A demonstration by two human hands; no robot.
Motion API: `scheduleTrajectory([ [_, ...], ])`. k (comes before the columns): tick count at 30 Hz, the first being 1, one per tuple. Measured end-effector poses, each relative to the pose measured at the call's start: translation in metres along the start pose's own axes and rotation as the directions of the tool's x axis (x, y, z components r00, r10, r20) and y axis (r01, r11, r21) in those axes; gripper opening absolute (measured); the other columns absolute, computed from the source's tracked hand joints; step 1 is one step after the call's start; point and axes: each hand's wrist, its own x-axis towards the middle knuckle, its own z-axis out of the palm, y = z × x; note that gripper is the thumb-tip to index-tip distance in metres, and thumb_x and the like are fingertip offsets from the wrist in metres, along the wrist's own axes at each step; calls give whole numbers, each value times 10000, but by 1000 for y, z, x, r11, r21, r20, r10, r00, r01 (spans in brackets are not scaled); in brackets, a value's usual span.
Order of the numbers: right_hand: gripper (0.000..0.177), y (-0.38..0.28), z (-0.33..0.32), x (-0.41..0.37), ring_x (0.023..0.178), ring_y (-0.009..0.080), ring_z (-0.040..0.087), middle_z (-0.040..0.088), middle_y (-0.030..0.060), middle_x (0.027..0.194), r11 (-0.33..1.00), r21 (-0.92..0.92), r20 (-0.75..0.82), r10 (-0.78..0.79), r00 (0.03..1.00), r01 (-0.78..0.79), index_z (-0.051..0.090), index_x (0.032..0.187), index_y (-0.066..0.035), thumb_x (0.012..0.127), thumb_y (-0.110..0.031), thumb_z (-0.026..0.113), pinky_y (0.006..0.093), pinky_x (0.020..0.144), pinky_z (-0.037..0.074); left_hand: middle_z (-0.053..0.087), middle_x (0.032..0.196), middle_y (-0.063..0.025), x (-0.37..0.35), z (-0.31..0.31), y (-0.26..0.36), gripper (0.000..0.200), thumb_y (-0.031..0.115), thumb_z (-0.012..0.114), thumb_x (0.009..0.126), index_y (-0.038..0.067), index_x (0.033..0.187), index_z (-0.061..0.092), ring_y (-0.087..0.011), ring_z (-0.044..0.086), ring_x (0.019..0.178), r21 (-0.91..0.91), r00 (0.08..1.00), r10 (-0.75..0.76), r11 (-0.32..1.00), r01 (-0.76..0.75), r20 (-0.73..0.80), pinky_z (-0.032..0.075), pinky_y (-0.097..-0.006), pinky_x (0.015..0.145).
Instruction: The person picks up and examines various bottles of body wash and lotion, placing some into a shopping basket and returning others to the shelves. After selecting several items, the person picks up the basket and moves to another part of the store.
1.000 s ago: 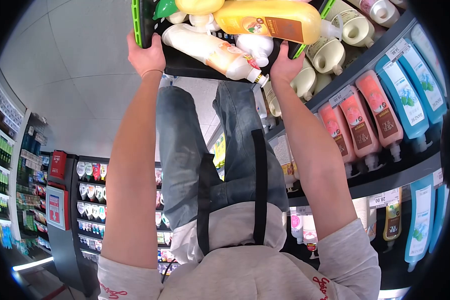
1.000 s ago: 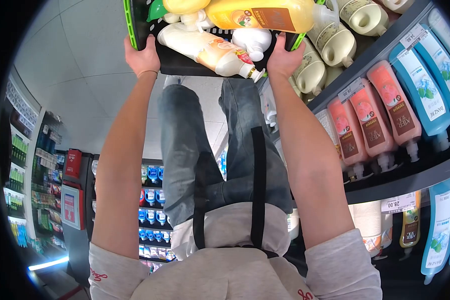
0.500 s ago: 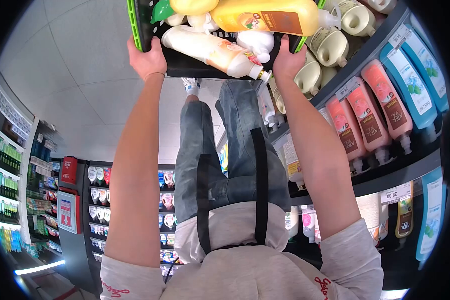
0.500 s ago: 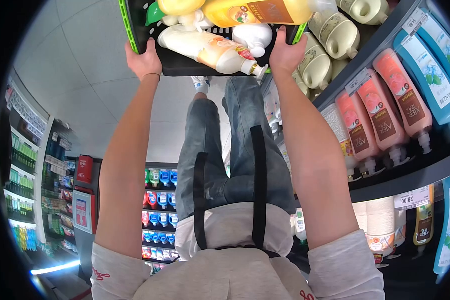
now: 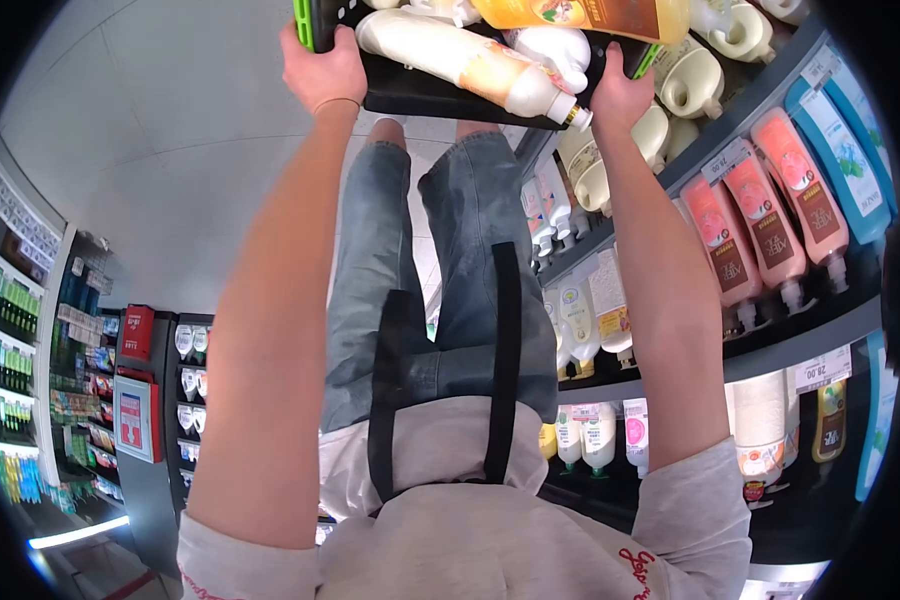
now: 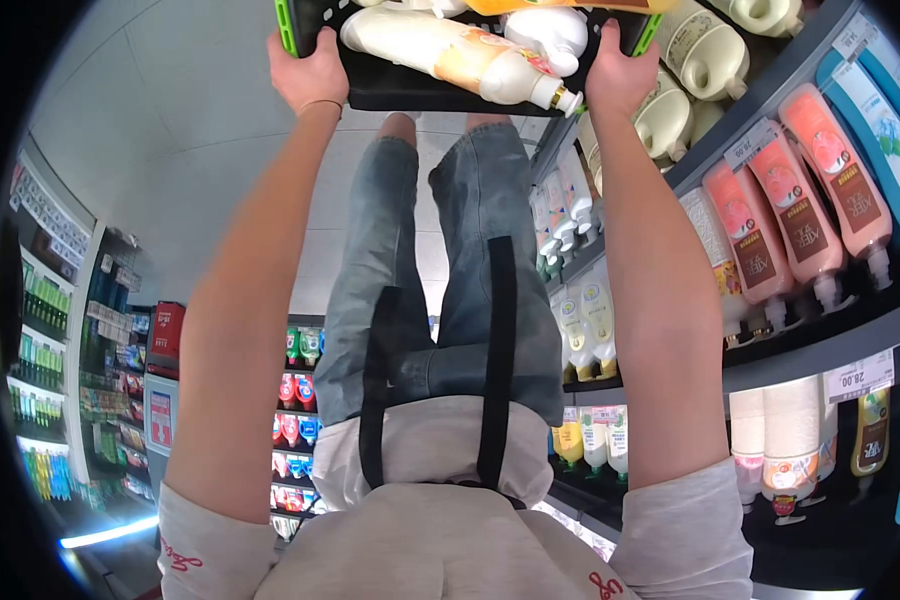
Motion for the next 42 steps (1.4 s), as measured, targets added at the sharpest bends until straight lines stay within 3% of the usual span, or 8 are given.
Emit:
scheduleTrajectory([
  [4, 461, -21, -4, -7, 863, 260, 610, 646, 158, 956, 997, -2, 20, 76, 997, -76, 583, 990, 48, 737, -324, 684, 345, 814, 445, 627, 854, -159, -2, -3, 8, 427, 203, 637, 699, -3, 1053, 517, -301, 605, 808, 31, 1000, 17, 999, -17, -9, 465, -383, 774],
  [21, 449, -14, -5, -2, 846, 248, 613, 650, 144, 940, 998, -38, 13, 57, 998, -57, 606, 972, 27, 741, -353, 670, 337, 803, 447, 592, 918, -265, -10, -5, 22, 393, 159, 604, 714, 20, 1072, 519, -437, 550, 906, -6, 999, 24, 1000, -24, -22, 436, -459, 777],
  [24, 438, -19, -4, 0, 845, 244, 614, 652, 141, 935, 998, -25, 8, 58, 998, -57, 608, 967, 24, 743, -348, 671, 334, 800, 447, 603, 894, -245, -11, 0, 21, 349, 164, 601, 741, -3, 1038, 525, -428, 561, 873, 35, 982, 121, 992, -117, -145, 445, -450, 765],
  [26, 436, -16, -6, -1, 845, 243, 613, 652, 141, 935, 996, -46, 11, 72, 997, -71, 607, 967, 23, 743, -345, 672, 333, 798, 447, 626, 844, -155, -4, 0, 4, 416, 198, 634, 701, -1, 1048, 518, -298, 604, 794, -77, 1000, -18, 997, 18, 3, 464, -384, 766],
  [28, 448, -11, -5, 3, 865, 319, 614, 645, 174, 916, 998, -36, 18, 48, 999, -47, 598, 956, -1, 730, -382, 663, 380, 797, 452, 626, 847, -152, -3, 0, 4, 408, 193, 634, 703, 1, 1045, 519, -294, 604, 795, -75, 1000, -13, 997, 15, 27, 463, -385, 764],
  [34, 390, -12, -4, 2, 848, 285, 614, 645, 157, 909, 999, -30, 13, 16, 1000, -16, 600, 969, 1, 760, -324, 651, 362, 794, 449, 618, 820, -184, -2, 1, 4, 385, 148, 621, 694, 13, 1037, 511, -357, 599, 777, -137, 999, 42, 990, -43, -11, 461, -417, 726],
  [38, 397, -12, -3, 1, 835, 299, 616, 645, 165, 898, 999, -46, 4, -7, 1000, 7, 592, 976, 6, 766, -325, 648, 371, 781, 453, 638, 876, -147, 0, 2, 1, 404, 160, 642, 720, 21, 1079, 520, -270, 619, 788, -82, 998, 57, 995, -57, -14, 472, -366, 743],
  [42, 410, -8, -5, 2, 821, 311, 619, 643, 175, 877, 996, -81, 20, 31, 999, -29, 583, 966, 9, 771, -345, 647, 379, 767, 458, 640, 913, -147, -5, -2, 13, 429, 145, 639, 725, 45, 1124, 516, -270, 625, 812, -143, 997, -66, 987, 69, 28, 475, -361, 765],
])
